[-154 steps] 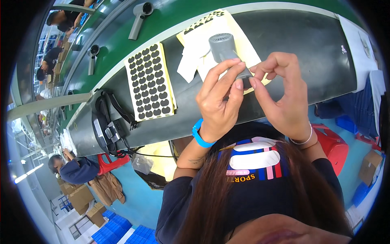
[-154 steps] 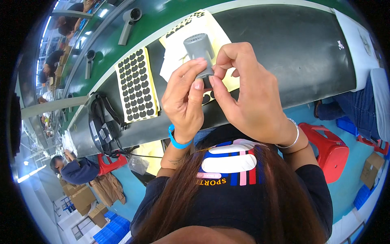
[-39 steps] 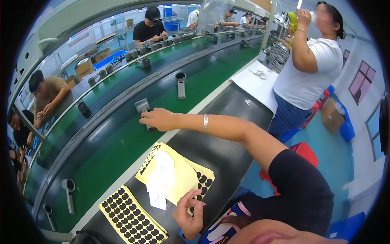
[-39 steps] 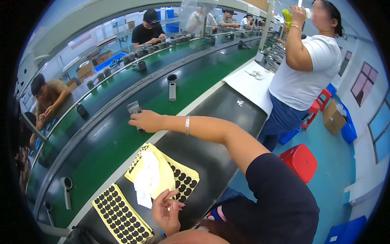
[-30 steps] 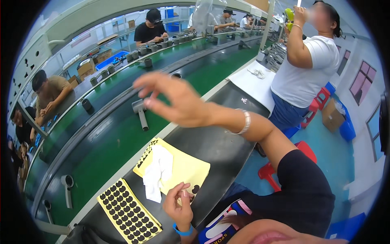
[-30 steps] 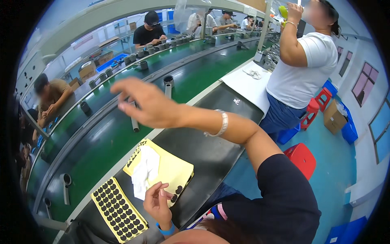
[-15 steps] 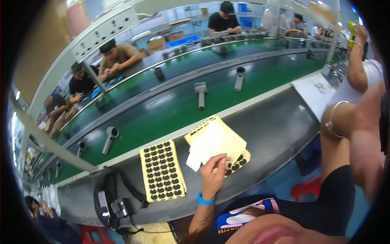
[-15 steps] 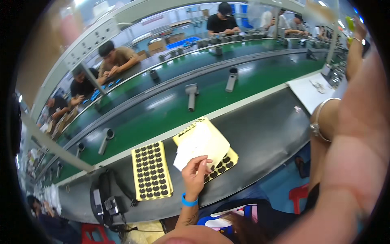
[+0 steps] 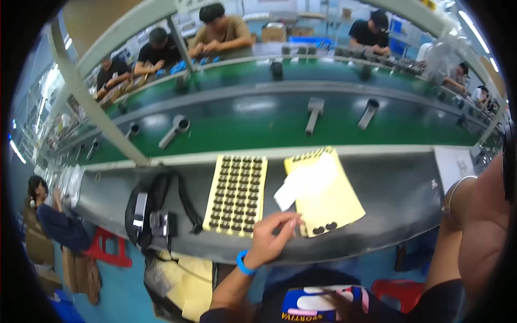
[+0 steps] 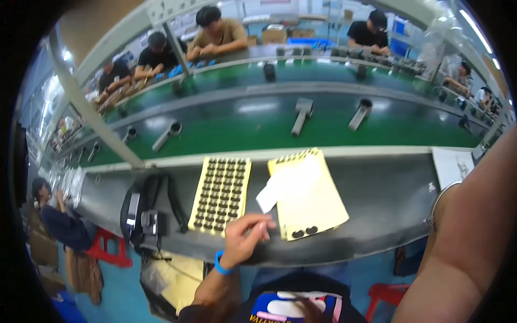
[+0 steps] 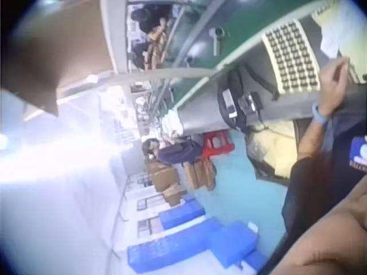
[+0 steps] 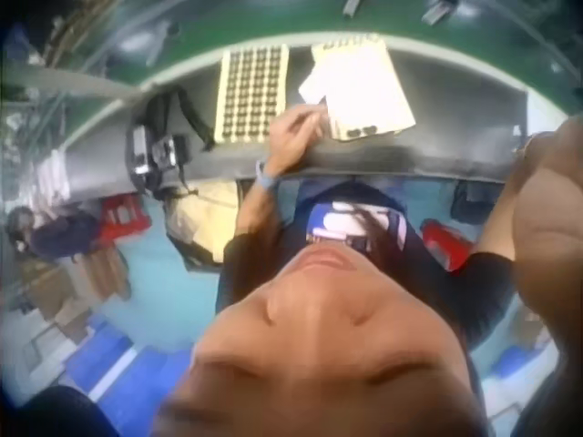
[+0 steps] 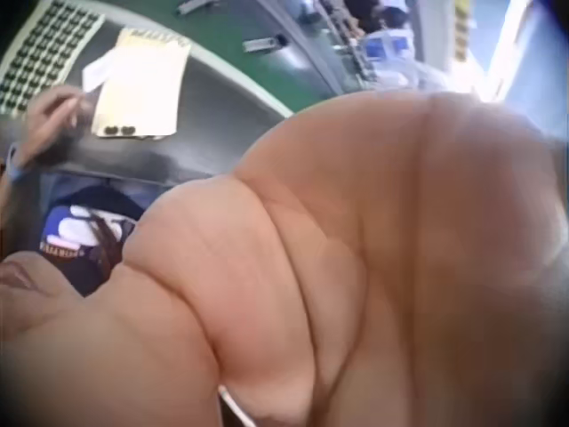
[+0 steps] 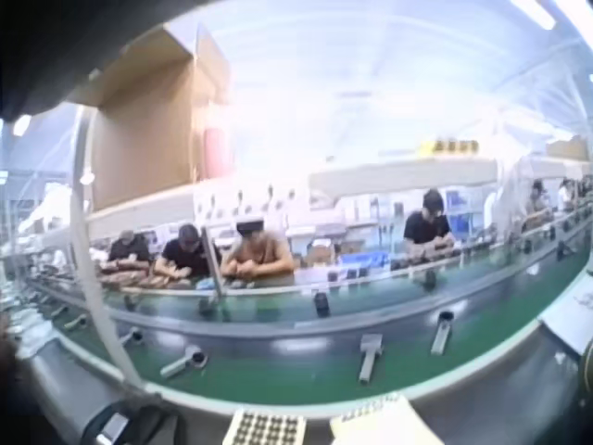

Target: The person peels adhesive pads from backing sheets, applies them onto the bottom of handheld fan casings by hand, and places the fan casings onto the conveyor belt.

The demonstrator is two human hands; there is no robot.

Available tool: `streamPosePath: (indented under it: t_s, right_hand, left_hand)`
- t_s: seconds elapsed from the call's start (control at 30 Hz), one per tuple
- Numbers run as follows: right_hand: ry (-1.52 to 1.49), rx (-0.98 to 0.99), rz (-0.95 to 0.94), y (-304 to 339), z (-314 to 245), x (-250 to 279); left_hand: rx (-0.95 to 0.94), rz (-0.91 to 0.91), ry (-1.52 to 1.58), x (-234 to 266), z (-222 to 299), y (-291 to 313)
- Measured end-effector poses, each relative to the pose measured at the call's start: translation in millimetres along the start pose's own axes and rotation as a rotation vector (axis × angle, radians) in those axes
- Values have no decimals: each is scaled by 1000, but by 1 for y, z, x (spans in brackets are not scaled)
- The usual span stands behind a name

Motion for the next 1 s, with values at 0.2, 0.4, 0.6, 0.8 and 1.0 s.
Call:
streamPosePath:
  t_s: [0.2,0.4,0.6,0.8,1.0]
  right_hand:
    - [51,-64,-31,-4,37,-34]
    - [-14,-54,-64,-9,4,-82]
    - [3,1,-92,-25,12,-127]
    - [352,123,-475,-5,34,-198]
    - [337,-500,-540,188,194,-175]
  left_hand:
    - [-34,47,-21,0,-5,-13]
    - [-50,174,-9,2,-17,2]
    - [-21,183,-181,6,-35,27]
    - [-125,193,-390,1,-64,43]
    - [-112,119,-336,-7,-59,36]
Point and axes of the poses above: each hand's wrist, its own y-axis away from the middle knuckle, its own x-axis out of the back of the hand, z = x × y, the point moved 5 cm from there along -y, towards the middle knuckle, and after that the axes turned 4 degrees about -x, right-handed, at the moved point
